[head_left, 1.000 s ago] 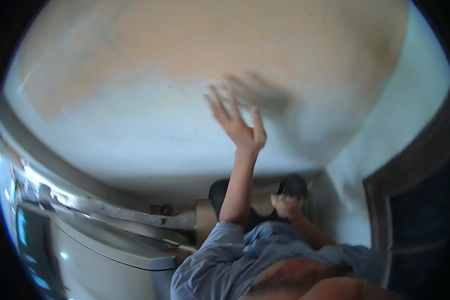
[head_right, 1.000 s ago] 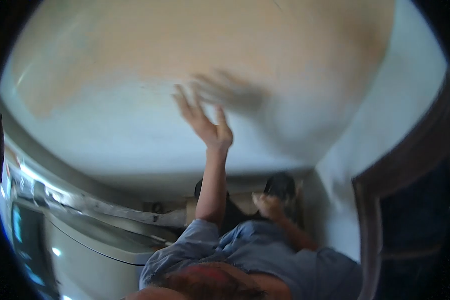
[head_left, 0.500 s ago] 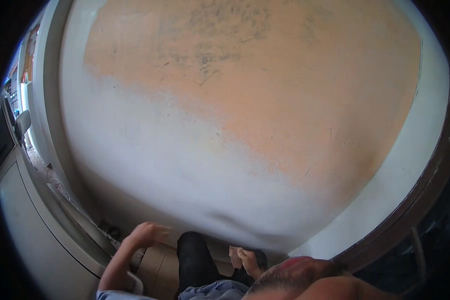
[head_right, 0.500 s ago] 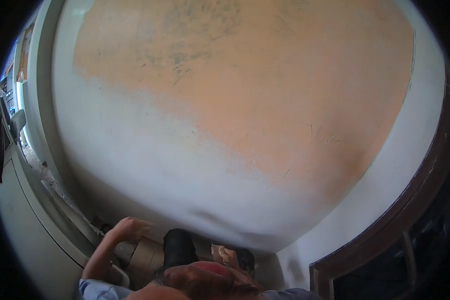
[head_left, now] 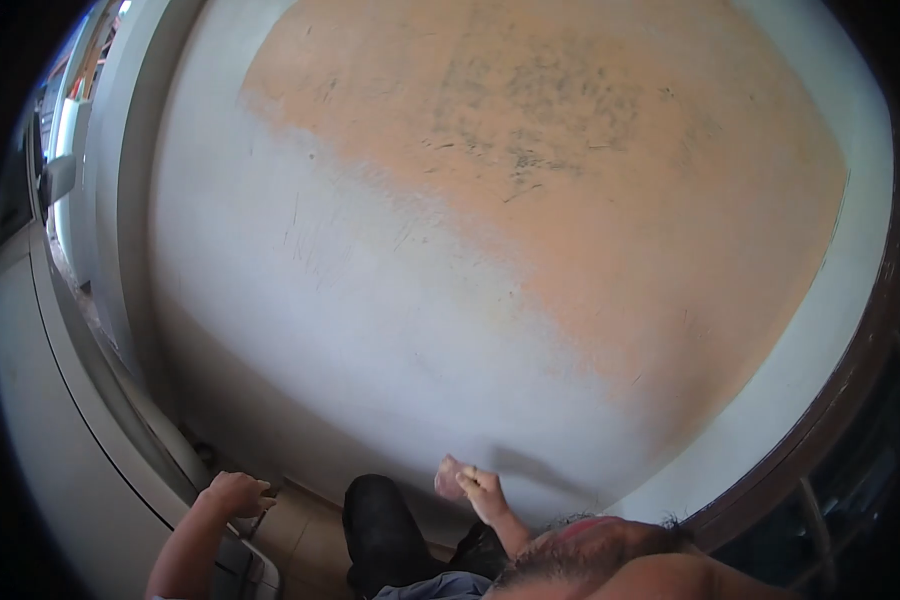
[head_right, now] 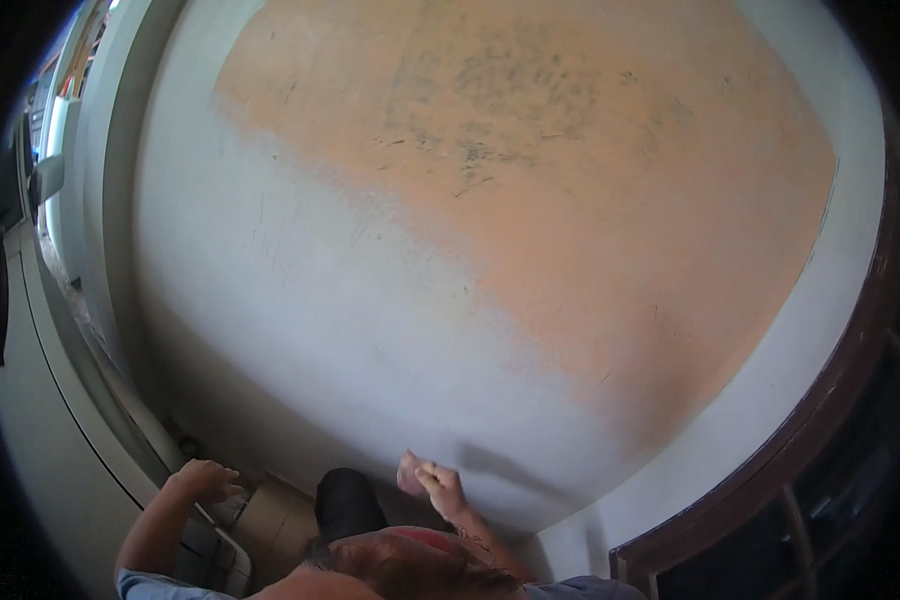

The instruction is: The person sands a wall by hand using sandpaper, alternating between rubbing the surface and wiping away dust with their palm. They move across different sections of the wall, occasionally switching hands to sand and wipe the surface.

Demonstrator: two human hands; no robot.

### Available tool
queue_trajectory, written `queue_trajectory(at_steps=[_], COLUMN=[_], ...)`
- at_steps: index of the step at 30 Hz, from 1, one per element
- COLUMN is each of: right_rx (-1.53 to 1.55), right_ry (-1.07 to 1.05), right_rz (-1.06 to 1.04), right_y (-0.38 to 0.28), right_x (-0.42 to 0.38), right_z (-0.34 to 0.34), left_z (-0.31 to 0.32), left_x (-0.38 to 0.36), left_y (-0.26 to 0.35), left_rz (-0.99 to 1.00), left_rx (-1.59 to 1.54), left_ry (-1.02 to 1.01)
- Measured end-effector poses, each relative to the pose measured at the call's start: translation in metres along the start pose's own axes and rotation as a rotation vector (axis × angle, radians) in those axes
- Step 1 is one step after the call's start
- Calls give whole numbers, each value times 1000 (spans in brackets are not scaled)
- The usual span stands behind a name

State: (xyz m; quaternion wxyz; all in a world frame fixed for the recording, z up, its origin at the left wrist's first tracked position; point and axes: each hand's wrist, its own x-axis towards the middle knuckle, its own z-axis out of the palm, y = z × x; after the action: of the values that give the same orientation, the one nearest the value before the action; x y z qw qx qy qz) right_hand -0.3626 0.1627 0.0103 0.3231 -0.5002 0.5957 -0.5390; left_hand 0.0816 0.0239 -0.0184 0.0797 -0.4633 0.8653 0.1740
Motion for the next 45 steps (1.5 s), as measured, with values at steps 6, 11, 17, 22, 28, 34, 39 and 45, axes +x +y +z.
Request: queue_trajectory(at_steps=[6, 11, 17, 22, 28, 34, 39, 45], right_rx=[-353, -691, -607, -168, -213, -309, -266, -391], right_ry=[-58, 241, 648, -336, -724, -664, -390, 18], right_rz=[-295, -573, -796, -297, -211, -320, -359, -102], right_y=[-160, -292, -330, -204, -118, -82, -57, -4], right_x=[77, 132, 106, 61, 1, -20, -20, -24], right_z=[-50, -142, -124, 4, 178, 202, 164, 109], left_z=[32, 28, -1, -23, -21, -1, 6, 21], left_x=[6, -1, -14, -25, -29, -19, -25, -22], left_y=[-10, 0, 26, 45, 44, 44, 37, 34], left_rz=[21, 98, 276, 419, 553, 659, 596, 512], left_rx=[119, 72, -190, -897, -1389, -1206, -346, 263], left_ry=[-326, -231, 2, 100, -33, 55, 218, 24])
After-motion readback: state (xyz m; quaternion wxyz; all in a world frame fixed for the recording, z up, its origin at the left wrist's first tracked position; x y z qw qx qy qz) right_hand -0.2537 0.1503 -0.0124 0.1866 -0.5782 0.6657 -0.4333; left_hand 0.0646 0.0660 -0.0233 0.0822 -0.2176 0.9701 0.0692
